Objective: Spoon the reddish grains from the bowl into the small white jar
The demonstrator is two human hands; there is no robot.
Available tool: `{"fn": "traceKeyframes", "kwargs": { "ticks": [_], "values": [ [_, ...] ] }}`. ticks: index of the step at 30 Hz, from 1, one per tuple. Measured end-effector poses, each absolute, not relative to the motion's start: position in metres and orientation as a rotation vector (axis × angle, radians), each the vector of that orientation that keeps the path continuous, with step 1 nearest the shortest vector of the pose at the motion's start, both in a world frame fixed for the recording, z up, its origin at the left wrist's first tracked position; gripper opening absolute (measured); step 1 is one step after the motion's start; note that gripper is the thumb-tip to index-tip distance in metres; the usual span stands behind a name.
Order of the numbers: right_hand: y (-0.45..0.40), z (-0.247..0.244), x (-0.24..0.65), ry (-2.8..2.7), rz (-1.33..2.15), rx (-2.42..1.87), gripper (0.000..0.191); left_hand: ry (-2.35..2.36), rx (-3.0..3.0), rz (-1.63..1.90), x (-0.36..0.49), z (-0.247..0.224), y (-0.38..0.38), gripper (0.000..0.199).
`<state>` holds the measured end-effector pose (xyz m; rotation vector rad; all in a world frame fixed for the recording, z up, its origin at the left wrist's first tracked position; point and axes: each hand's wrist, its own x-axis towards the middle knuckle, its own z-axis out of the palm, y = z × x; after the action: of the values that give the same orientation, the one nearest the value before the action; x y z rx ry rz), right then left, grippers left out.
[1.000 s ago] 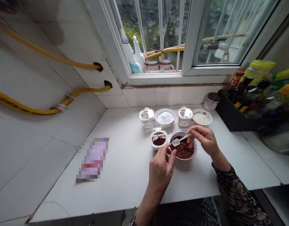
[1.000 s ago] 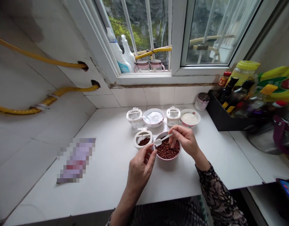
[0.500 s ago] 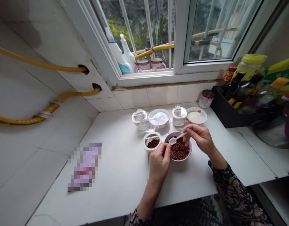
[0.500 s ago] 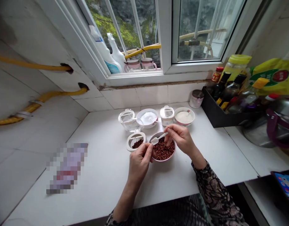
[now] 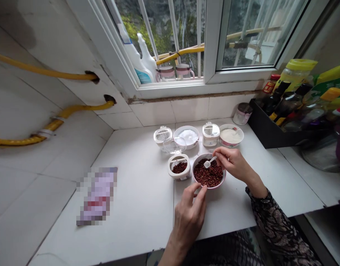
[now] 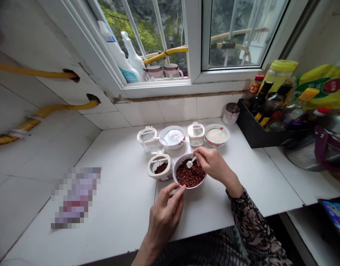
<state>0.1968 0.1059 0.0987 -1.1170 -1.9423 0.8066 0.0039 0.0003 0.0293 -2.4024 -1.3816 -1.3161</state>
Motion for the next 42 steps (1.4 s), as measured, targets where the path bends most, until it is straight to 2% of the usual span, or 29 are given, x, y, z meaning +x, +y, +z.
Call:
{"fn": "traceKeyframes", "kwargs": {
  "ticks": [5,14,21,27,42],
  "values": [
    [0.104,0.091,0.183,-1.989,0.846,-1.117,0.018,-1.38,-2.456,-1.319,-0.003,0.016,-0.005,0.052],
    [0.109,0.084,0.182,-1.681,1.211,-1.181,0.023,-1.331,-2.452,-1.381,0.0,0.017,-0.007,0.057],
    [0.106,0.085,0.177,-1.709,1.194,-1.16,0.022,-1.328,-2.427,-1.372,0.001,0.019,-0.007,0.06],
    [0.109,0.087,0.182,-1.566,1.273,-1.173,0.029,-1.32,-2.439,-1.391,0.001,0.02,-0.007,0.059],
    [0.106,0.087,0.183,-1.744,1.068,-1.185,0.023,-1.322,-2.429,-1.39,0.001,0.019,-0.005,0.06]
  ]
}}
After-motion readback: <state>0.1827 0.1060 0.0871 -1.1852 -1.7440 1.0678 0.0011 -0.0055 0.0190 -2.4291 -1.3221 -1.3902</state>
